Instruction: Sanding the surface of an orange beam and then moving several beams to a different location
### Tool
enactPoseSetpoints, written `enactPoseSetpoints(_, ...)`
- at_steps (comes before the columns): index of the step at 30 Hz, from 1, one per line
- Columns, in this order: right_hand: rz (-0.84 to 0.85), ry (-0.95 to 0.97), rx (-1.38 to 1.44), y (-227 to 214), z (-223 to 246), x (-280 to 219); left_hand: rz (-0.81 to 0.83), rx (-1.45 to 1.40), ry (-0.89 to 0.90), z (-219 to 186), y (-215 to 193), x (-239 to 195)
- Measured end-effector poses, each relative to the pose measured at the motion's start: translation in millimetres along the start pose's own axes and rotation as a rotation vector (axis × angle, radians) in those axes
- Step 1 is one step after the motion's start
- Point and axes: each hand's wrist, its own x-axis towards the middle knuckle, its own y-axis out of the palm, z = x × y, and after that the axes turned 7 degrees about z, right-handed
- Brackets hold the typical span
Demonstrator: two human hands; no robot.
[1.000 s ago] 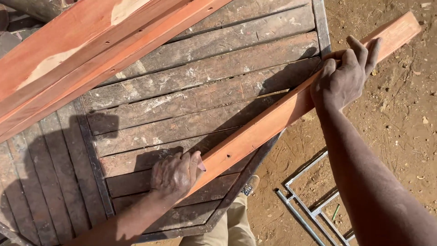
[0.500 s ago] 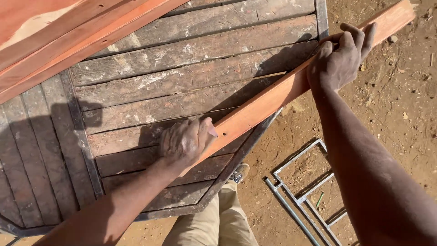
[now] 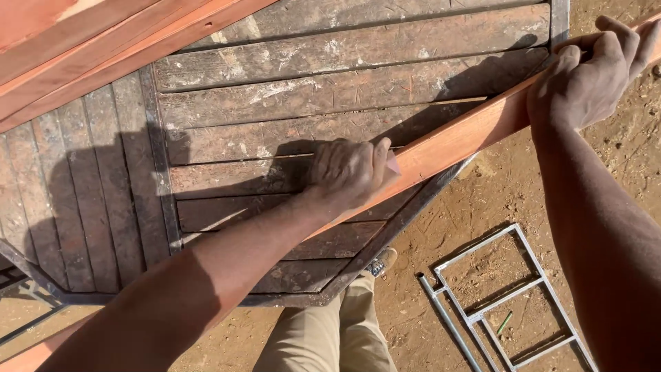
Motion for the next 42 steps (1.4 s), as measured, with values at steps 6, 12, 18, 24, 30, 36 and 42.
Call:
enactPoseSetpoints(6, 0.105, 0.426, -0.03, -3, 27, 13, -0.039, -0.165, 0.152, -15, 103, 46)
enactPoseSetpoints(12, 0.073, 0.247, -0.015, 7, -11, 0, 0.15, 0.066, 0.212, 66, -99, -120)
enactPoseSetpoints(18, 0.01, 0.247, 0.006, -5, 13, 4, 0.503, 0.312, -0.145, 31, -138, -176)
enactPoseSetpoints(24, 0.016, 0.164, -0.025, 0, 4, 4, 0.502, 0.246, -0.175, 6, -92, -113)
enactPoseSetpoints(30, -0.033, 0.251, 0.024, 5, 8, 5, 0.524, 0.407, -0.071, -40, -69, -10)
enactPoseSetpoints(36, -0.026, 0.195, 0.011, 6, 8, 3, 0.454, 0.471, 0.014, -76, -29, 77)
enactPoseSetpoints(42, -0.022, 0.222, 0.038, 7, -1, 6, 0.355, 0.55, -0.009, -112, 23, 140)
